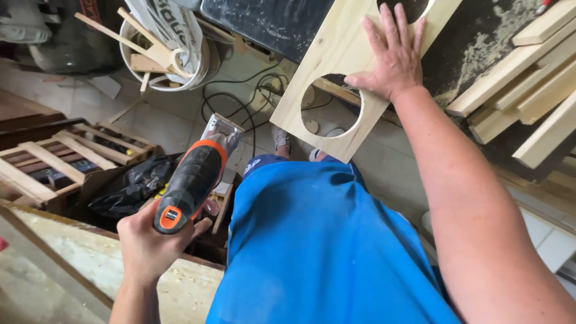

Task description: Cutting circular holes in a wooden board using a jigsaw in a workshop environment.

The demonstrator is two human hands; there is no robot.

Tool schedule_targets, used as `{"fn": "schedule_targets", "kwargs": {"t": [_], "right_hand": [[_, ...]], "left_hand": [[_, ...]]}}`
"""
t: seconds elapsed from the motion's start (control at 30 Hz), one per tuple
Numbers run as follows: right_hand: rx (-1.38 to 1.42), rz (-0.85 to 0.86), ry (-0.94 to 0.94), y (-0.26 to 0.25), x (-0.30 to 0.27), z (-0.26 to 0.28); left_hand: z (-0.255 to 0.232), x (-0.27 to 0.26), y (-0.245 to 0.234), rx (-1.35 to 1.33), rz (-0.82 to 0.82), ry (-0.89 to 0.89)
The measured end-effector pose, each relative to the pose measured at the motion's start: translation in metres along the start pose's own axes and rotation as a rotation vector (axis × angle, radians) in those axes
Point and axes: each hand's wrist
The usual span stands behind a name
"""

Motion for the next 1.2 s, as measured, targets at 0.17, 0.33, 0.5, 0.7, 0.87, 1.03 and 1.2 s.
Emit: {"fn": "schedule_targets", "kwargs": {"t": [0.17,0.33,0.5,0.7,0.87,1.03,1.2], "right_hand": [[-0.021,0.009,-0.005,0.003,0.000,-0.006],[-0.034,-0.018,-0.039,0.010,0.001,-0.015],[-0.009,0.072,0.057,0.006,0.003,-0.016],[0.034,0.018,0.007,0.018,0.005,-0.025],[0.048,0.062,-0.014,0.001,-0.003,-0.017],[-0.017,0.137,-0.016,-0.009,-0.014,-0.017],[-0.266,-0.086,-0.594,-0.046,-0.009,-0.022]], "left_hand": [[0.008,0.005,0.004,0.023,0.005,0.008],[0.005,-0.011,0.013,-0.016,-0.030,-0.069],[-0.008,-0.034,0.024,-0.193,-0.114,-0.159],[-0.025,-0.049,0.042,-0.249,-0.170,-0.191],[-0.032,-0.059,0.051,-0.247,-0.199,-0.194],[-0.033,-0.071,0.060,-0.281,-0.235,-0.310],[-0.031,-0.086,0.065,-0.361,-0.263,-0.466]]}}
Point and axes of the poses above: each hand's wrist, its own x-axis towards the middle knuckle, its own y-axis out of the palm, z = x × y, and after that the axes turned 11 degrees about -y, right-handed
